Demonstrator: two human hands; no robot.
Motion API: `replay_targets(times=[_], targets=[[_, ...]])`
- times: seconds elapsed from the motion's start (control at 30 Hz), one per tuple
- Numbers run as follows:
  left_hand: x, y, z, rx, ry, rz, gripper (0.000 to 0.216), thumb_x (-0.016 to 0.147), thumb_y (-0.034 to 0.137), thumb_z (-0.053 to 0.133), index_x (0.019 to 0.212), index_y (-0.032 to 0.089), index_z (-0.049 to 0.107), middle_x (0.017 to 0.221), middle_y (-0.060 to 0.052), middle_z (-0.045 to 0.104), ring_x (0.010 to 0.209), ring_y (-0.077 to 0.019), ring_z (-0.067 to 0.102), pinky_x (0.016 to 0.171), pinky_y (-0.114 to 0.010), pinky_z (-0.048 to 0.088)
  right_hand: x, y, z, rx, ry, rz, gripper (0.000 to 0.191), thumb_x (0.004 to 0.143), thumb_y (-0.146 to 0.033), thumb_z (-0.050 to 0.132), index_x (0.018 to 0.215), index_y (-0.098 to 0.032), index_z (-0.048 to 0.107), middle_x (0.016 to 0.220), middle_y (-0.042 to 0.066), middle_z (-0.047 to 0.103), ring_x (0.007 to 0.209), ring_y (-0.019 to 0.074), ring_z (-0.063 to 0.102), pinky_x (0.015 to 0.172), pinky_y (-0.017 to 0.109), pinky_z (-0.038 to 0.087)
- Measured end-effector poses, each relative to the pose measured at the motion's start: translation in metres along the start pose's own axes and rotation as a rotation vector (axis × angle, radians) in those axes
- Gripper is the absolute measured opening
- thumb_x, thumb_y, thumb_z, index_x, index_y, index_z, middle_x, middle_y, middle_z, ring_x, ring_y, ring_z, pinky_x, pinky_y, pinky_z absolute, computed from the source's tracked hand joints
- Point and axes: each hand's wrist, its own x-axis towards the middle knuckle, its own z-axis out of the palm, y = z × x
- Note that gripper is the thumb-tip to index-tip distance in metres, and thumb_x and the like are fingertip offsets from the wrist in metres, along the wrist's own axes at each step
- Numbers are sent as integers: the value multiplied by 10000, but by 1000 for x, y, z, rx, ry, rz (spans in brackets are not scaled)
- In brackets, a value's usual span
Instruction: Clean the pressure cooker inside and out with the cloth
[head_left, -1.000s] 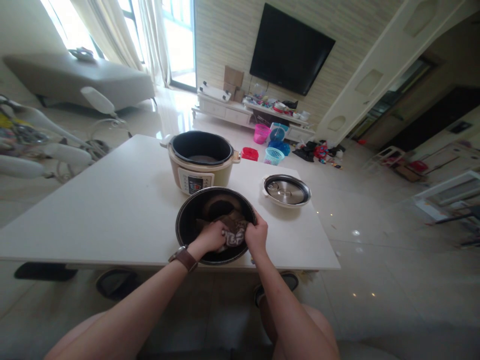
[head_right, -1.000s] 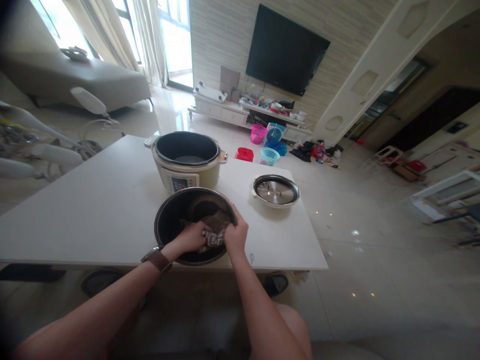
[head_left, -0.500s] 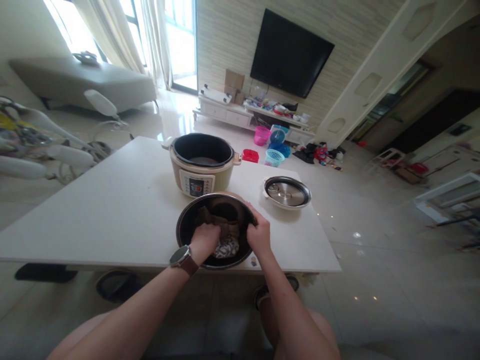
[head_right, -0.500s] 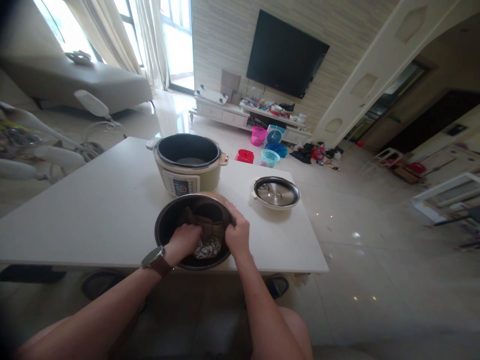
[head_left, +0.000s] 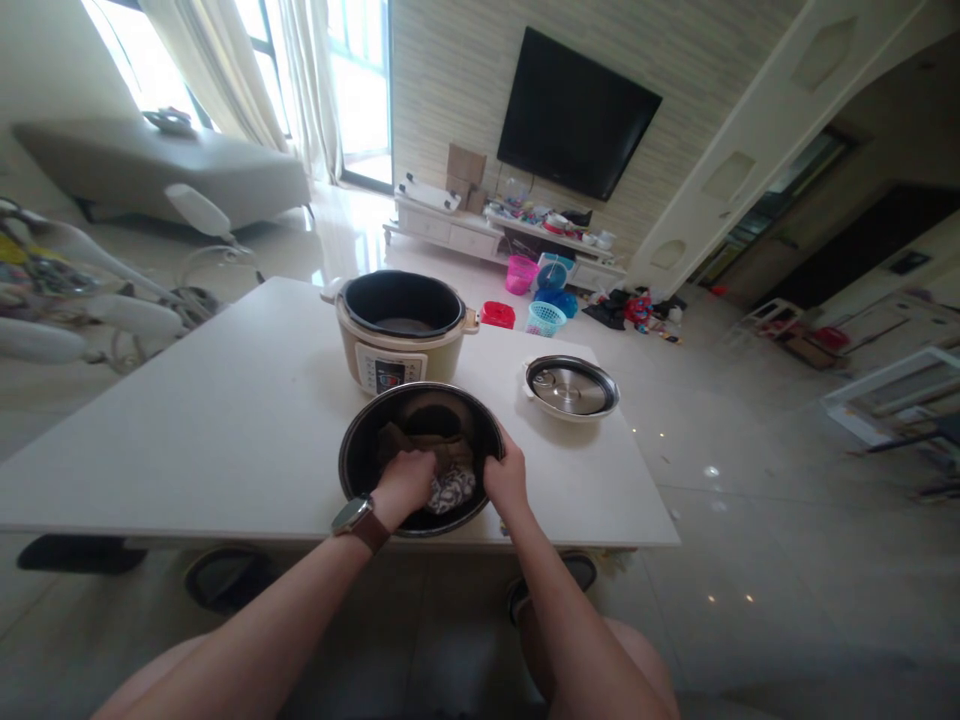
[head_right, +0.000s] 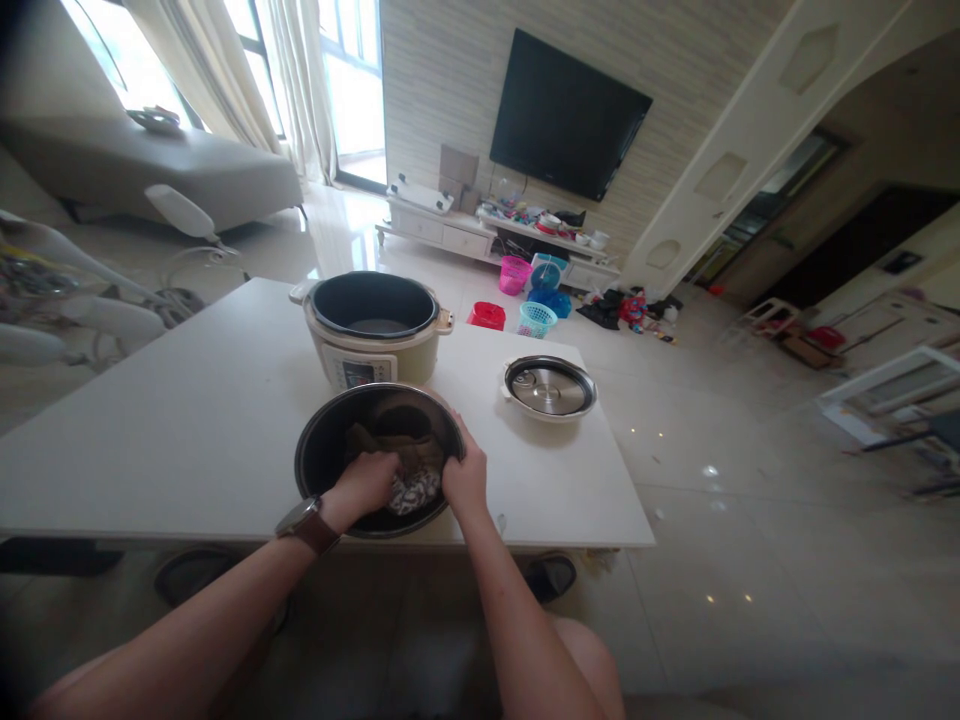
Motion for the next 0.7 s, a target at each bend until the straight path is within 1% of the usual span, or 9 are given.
replay_targets(times=[0.13,0.27,0.5,0.6,0.7], targets=[[3,1,4,6,-9,15,397,914,22,517,1190,101,791,1228,-209,780,1186,-362,744,1000,-423,577,-1,-4,2,-7,-16,7,715,652,-90,458,1262,-249,795,1354,-7,760,1412,226,622,1303,448,385],[2,2,3,0,-11,7,392,921,28,522,1196,101,791,1242,-216,774,1194,-359,742,1003,-421,577,-1,-5,3,-1,-17,9,726,643,-95,463,1269,-254,794,1311,-10,779,1429,222,607,1305,445,383],[0,2,2,-18,-5,10,375,922,19,534,1176,105,795,1221,-218,778,1183,-362,746,988,-423,580,-1,-2,2,-3,-15,7,732,641,-90,458,1273,-244,793,1338,-6,767,1437,228,601,1306,445,383],[1,2,3,-5,-9,7,379,928,21,525,1192,93,787,1238,-222,773,1196,-361,739,1007,-422,573,0,-1,2,-13,-20,4,742,641,-86,454,1287,-236,787,1352,-8,761,1447,227,592,1311,443,377],[1,3,3,9,-16,5,377,928,23,535,1203,96,782,1243,-212,775,1214,-338,735,1039,-397,559,0,0,2,-22,-27,3,756,645,-84,457,1317,-231,772,1349,-15,762,1467,217,571,1313,430,374]])
